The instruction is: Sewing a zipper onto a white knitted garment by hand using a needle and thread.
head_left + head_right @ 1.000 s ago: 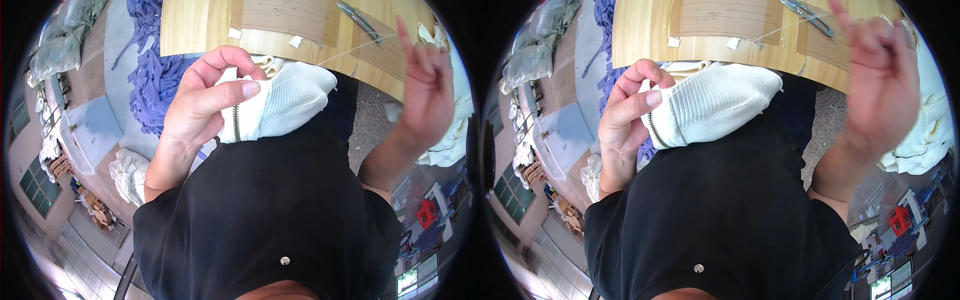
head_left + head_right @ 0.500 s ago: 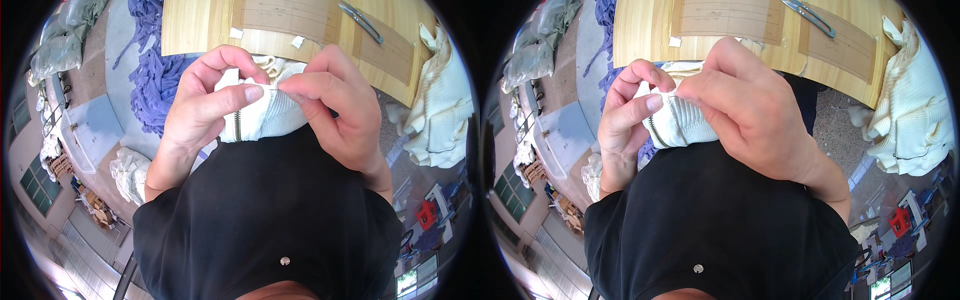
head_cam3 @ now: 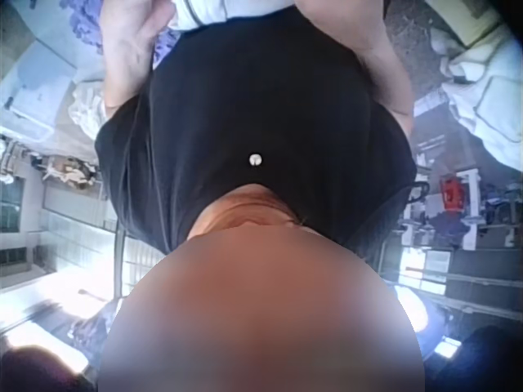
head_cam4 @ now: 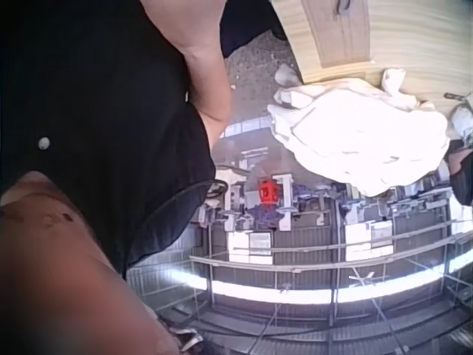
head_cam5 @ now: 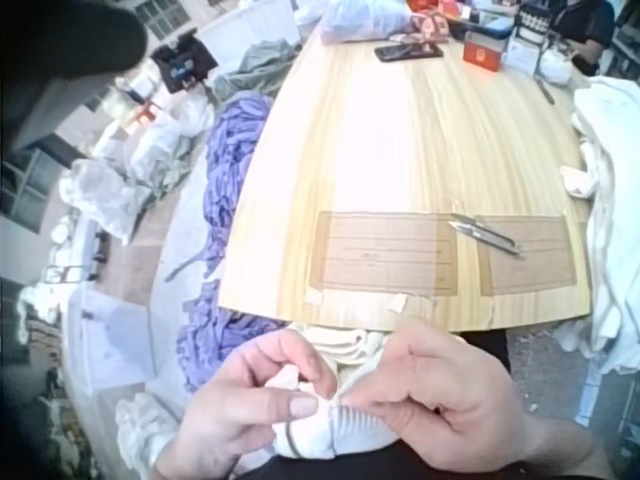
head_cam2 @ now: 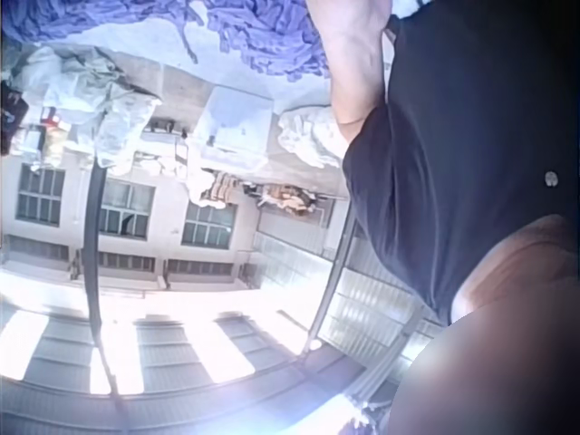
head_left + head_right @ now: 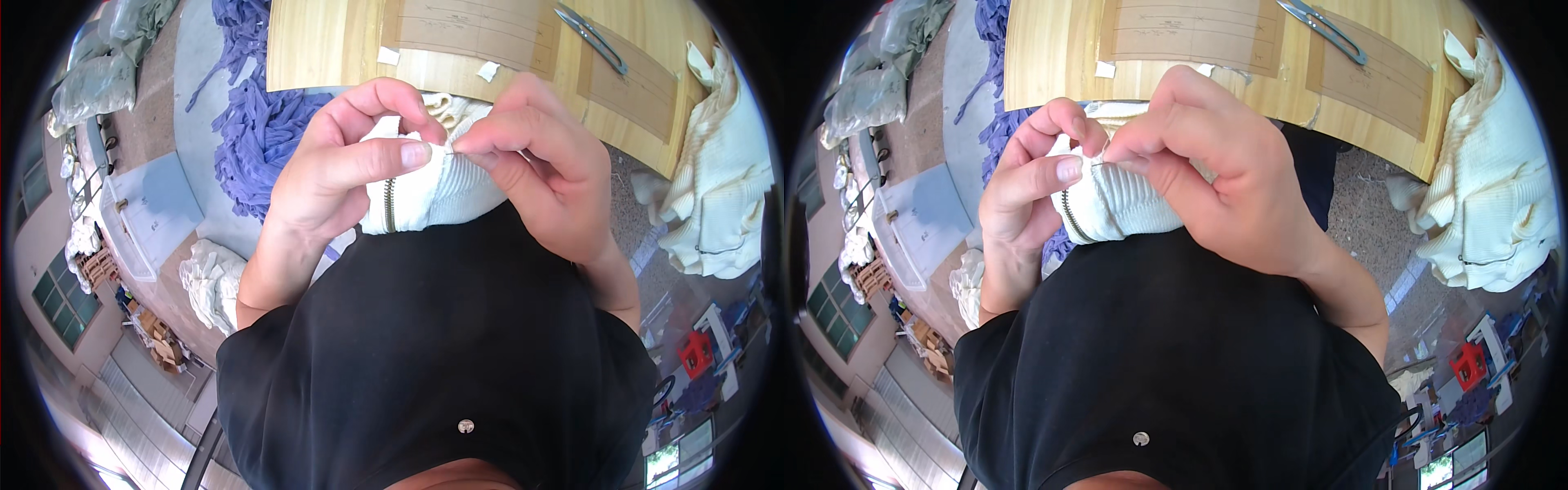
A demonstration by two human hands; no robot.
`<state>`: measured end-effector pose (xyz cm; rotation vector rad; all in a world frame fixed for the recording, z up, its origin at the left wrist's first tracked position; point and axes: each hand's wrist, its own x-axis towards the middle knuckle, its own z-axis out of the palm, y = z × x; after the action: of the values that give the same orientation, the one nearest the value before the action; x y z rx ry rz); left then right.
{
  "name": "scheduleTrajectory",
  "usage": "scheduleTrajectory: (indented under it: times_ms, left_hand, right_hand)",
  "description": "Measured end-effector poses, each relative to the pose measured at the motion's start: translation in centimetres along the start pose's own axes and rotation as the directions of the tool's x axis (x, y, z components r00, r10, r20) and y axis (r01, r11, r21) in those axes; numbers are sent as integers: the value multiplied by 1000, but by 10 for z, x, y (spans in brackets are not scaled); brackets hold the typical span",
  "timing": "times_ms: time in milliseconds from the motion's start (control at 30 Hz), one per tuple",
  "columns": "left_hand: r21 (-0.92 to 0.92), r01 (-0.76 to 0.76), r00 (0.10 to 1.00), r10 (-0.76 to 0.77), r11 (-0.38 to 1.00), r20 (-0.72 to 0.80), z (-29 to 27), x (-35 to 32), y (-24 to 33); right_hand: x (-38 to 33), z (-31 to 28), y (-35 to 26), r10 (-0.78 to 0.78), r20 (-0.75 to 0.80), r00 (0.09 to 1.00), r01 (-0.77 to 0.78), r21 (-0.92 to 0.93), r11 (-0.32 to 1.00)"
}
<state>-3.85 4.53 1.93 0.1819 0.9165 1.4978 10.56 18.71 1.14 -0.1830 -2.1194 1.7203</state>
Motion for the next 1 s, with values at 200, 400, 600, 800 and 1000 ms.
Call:
scheduleTrajectory:
  times_ms: [200,400,600,800,1000]
  left_hand:
    - [-116,77,996,-72,990,49,-3,3,-1]
    - [-65,54,999,-54,996,-2,-3,2,-1]
    - [-36,36,999,-37,999,-23,0,2,0]
    - [-16,18,996,-19,1000,-92,4,2,-3]
    - [164,-104,975,133,981,-179,20,-2,-3]
  right_hand:
    - [4,-4,1,-80,43,996,81,-14,997]
    - [6,-6,-5,-175,60,983,184,-201,962]
    - [4,-3,-5,-173,14,985,173,-194,966]
    - [-2,7,-2,-87,-76,993,76,-134,988]
    - [5,8,-3,-282,-28,959,268,-233,935]
